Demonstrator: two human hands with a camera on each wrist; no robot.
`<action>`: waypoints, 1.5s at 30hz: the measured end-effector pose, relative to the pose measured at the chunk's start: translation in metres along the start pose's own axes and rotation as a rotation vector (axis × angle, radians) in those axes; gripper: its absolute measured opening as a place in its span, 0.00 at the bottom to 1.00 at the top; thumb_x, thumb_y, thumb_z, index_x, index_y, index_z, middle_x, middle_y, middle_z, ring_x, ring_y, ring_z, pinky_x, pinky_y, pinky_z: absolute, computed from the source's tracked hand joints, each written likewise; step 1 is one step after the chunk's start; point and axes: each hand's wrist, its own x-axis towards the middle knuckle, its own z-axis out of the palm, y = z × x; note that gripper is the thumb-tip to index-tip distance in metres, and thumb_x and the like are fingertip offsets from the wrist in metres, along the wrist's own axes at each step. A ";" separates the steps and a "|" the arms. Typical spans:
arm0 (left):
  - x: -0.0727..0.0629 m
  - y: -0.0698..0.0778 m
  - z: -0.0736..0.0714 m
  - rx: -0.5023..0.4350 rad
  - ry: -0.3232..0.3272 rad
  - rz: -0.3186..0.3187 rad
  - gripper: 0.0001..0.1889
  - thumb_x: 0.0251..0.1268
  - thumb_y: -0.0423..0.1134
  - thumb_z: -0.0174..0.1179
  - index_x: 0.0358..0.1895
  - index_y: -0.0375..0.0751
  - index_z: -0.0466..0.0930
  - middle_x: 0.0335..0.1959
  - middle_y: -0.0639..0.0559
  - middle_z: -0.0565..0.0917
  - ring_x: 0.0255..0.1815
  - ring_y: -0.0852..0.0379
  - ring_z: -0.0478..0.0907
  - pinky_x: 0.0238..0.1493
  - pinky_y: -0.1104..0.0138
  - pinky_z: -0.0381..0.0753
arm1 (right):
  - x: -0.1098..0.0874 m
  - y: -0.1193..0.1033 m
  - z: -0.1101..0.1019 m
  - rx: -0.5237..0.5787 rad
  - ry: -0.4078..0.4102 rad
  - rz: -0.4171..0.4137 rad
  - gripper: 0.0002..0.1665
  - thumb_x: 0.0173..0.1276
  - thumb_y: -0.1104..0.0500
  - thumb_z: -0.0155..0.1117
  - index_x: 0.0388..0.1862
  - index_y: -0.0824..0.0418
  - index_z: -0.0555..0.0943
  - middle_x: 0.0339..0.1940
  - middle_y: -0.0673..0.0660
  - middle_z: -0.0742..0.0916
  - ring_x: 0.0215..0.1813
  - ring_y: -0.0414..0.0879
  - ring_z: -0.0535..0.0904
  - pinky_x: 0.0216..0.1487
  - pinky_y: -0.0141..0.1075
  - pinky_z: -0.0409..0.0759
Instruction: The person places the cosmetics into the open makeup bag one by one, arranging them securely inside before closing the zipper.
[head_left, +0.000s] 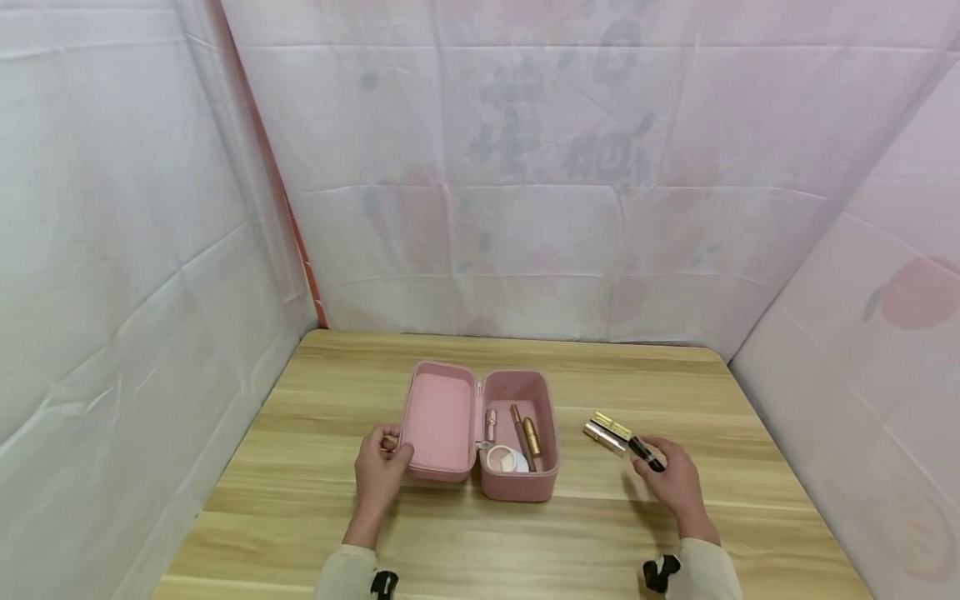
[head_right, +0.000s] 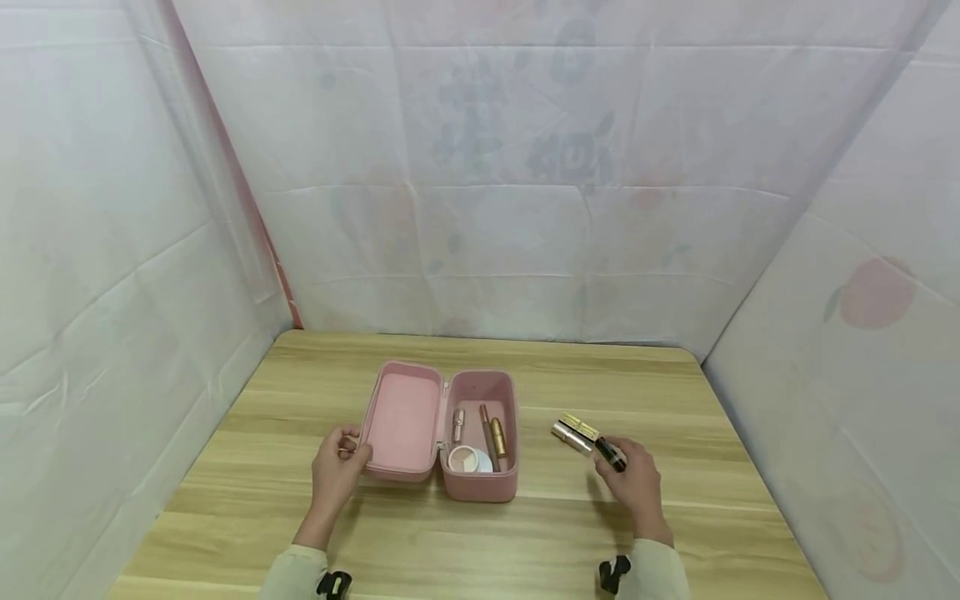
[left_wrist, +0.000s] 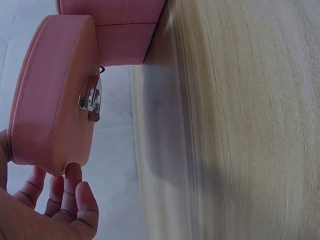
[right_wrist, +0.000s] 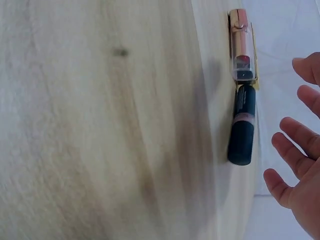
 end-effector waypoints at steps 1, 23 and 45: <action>0.000 0.000 0.000 0.000 -0.001 0.003 0.12 0.45 0.29 0.62 0.38 0.36 0.77 0.29 0.46 0.71 0.28 0.56 0.70 0.30 0.68 0.71 | 0.000 0.001 0.000 0.013 0.009 0.009 0.23 0.55 0.64 0.68 0.50 0.71 0.77 0.47 0.75 0.78 0.48 0.71 0.72 0.44 0.61 0.68; 0.002 0.001 0.001 0.013 -0.003 0.022 0.13 0.45 0.29 0.61 0.38 0.35 0.77 0.29 0.46 0.72 0.27 0.57 0.71 0.29 0.67 0.72 | -0.003 0.031 0.008 -0.092 -0.080 0.252 0.32 0.63 0.52 0.61 0.60 0.69 0.69 0.54 0.78 0.71 0.52 0.73 0.65 0.43 0.63 0.63; -0.002 -0.001 -0.001 0.017 0.003 0.011 0.13 0.45 0.29 0.61 0.38 0.36 0.77 0.29 0.46 0.72 0.28 0.56 0.72 0.29 0.68 0.73 | 0.005 0.019 0.022 -0.102 -0.071 0.385 0.20 0.64 0.55 0.59 0.46 0.70 0.79 0.51 0.74 0.70 0.52 0.71 0.60 0.41 0.62 0.61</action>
